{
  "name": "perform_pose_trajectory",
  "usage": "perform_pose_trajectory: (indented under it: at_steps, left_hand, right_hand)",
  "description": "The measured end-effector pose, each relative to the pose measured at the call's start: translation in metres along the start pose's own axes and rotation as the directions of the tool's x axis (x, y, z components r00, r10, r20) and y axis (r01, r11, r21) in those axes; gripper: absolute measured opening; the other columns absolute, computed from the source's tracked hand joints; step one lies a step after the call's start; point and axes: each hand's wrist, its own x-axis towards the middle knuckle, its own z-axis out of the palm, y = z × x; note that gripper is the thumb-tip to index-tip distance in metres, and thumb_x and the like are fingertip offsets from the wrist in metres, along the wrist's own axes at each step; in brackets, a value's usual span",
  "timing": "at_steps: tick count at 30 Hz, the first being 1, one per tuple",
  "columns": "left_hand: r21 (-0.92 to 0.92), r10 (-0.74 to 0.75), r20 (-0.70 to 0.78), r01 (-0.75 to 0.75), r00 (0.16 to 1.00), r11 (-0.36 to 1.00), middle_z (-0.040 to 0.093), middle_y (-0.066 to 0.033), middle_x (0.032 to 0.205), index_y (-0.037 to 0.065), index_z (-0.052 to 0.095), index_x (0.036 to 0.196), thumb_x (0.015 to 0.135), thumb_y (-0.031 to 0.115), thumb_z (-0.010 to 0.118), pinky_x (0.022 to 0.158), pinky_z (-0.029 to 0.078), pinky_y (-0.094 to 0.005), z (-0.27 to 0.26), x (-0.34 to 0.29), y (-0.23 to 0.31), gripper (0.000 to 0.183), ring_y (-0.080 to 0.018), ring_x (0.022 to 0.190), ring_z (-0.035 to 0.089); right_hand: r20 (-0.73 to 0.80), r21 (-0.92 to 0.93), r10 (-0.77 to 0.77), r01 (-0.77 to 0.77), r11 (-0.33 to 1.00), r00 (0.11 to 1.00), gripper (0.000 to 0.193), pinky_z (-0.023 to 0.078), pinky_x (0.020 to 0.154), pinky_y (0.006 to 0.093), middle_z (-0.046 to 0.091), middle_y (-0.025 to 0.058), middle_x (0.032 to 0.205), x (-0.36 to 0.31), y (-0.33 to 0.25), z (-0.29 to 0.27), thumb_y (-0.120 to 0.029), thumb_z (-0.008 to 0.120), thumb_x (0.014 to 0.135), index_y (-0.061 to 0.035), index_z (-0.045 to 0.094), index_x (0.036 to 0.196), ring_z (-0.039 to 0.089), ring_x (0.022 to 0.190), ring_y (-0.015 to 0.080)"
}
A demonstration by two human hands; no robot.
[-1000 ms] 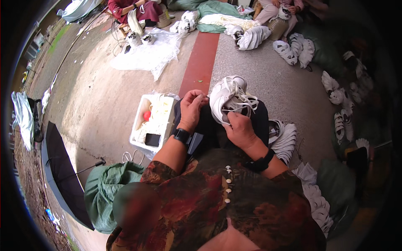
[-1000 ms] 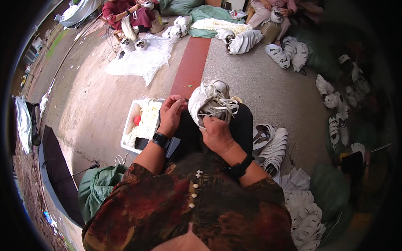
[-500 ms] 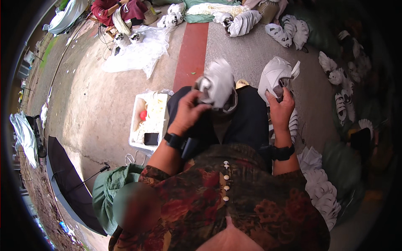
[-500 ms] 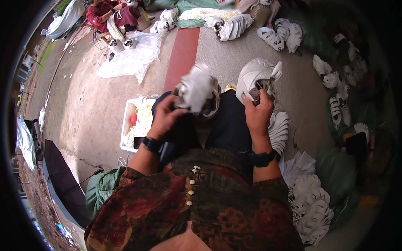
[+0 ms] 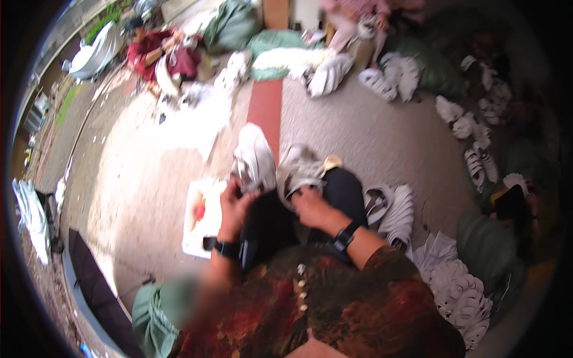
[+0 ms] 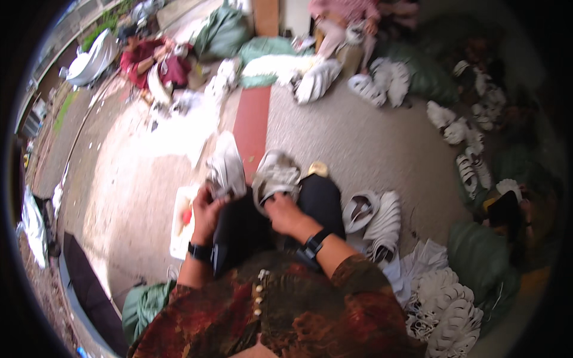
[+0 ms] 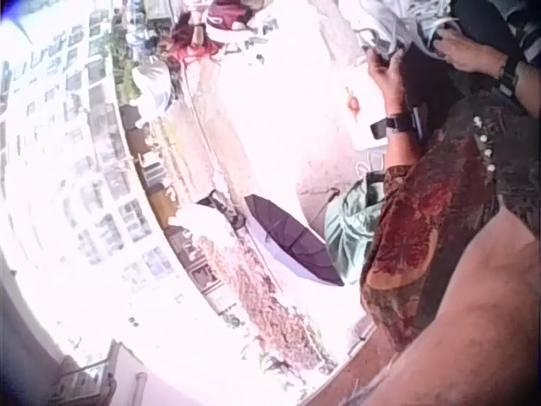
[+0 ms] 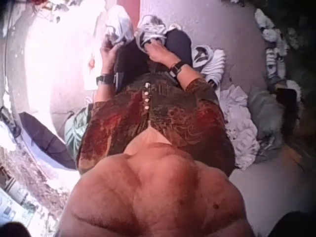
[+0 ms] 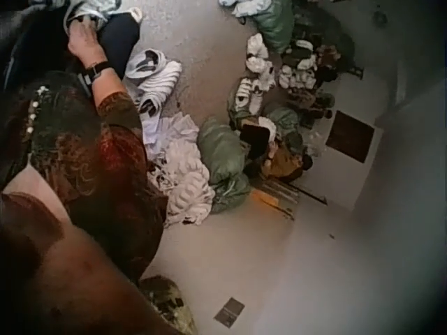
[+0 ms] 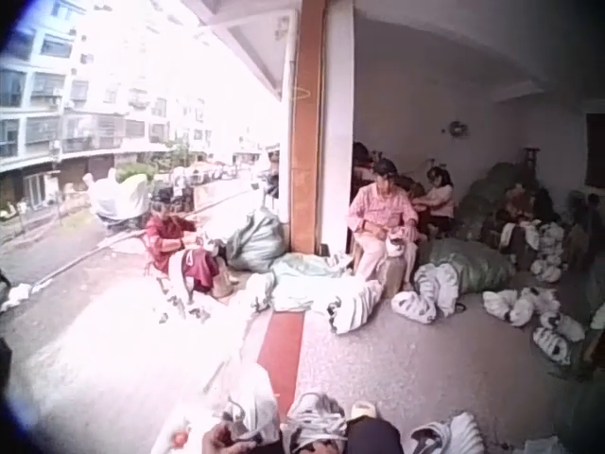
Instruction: The recorder is threading laces through the eyelets of a white athletic shoe.
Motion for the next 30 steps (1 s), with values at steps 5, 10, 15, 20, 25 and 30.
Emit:
perform_pose_trajectory:
  at_steps: [5,10,15,20,25,30]
  left_hand:
    - [0.453,0.198,0.410,-0.387,0.890,0.803,0.058,-0.0111,0.076,0.004,0.058,0.086,0.061,0.006,0.076,0.065,0.046,-0.0306,0.030,-0.008,0.015,0.031,-0.0239,0.071,0.058]
    - [0.550,0.098,0.703,-0.626,0.704,0.553,0.057,-0.0100,0.067,0.012,0.056,0.075,0.066,0.013,0.061,0.058,0.047,-0.0397,0.062,-0.013,0.016,0.009,-0.0304,0.068,0.060]
    - [0.611,0.015,0.702,-0.612,0.712,0.503,0.058,-0.0102,0.066,0.012,0.058,0.075,0.069,0.014,0.061,0.058,0.048,-0.0386,0.073,-0.007,0.003,0.007,-0.0300,0.066,0.060]
    - [0.412,0.056,0.748,-0.528,0.662,0.743,0.060,-0.0100,0.068,0.008,0.061,0.080,0.073,0.017,0.065,0.060,0.049,-0.0369,0.068,-0.004,0.009,0.012,-0.0295,0.066,0.061]
    - [0.635,0.348,0.290,-0.451,0.892,0.627,0.057,-0.0177,0.105,0.001,0.057,0.101,0.079,0.016,0.061,0.085,0.044,-0.0396,0.087,0.025,-0.010,0.026,-0.0355,0.098,0.054]
    - [0.631,0.259,0.197,-0.324,0.946,0.705,0.049,-0.0221,0.120,0.001,0.051,0.115,0.083,0.007,0.051,0.097,0.036,-0.0412,0.084,0.020,-0.099,0.032,-0.0389,0.110,0.046]
  right_hand:
    - [-0.294,0.407,0.076,0.053,0.912,0.953,0.010,0.047,0.072,0.0401,0.057,0.0202,0.080,-0.012,0.019,-0.002,-0.006,0.058,0.072,0.0009,0.057,0.079,0.058,0.080,0.0360]
    - [-0.497,0.726,0.699,-0.194,0.660,0.515,0.014,0.045,0.067,0.0331,0.058,0.0144,0.071,-0.020,0.056,-0.027,-0.010,0.056,0.082,0.0032,0.055,0.079,0.058,0.071,0.0219]
    - [-0.517,0.392,0.296,-0.085,0.916,0.803,0.038,0.042,0.082,0.0439,0.051,0.0263,0.107,0.014,0.031,-0.020,-0.024,0.061,0.080,0.0033,0.048,0.102,0.050,0.099,0.0388]
    - [-0.390,0.287,0.319,-0.215,0.934,0.864,0.061,0.035,0.097,0.0438,0.042,0.0315,0.120,0.023,0.031,0.015,-0.030,0.062,0.079,0.0082,0.039,0.120,0.042,0.112,0.0438]
    - [-0.271,0.294,0.311,-0.229,0.928,0.911,0.055,0.034,0.099,0.0433,0.034,0.0324,0.129,0.022,0.029,0.011,-0.023,0.058,0.083,0.0073,0.036,0.124,0.038,0.119,0.0444]
    - [-0.180,0.328,0.283,-0.214,0.920,0.942,0.067,0.022,0.106,0.0446,0.023,0.0326,0.136,0.016,0.043,0.027,-0.023,0.059,0.082,0.0063,0.026,0.132,0.025,0.128,0.0444]
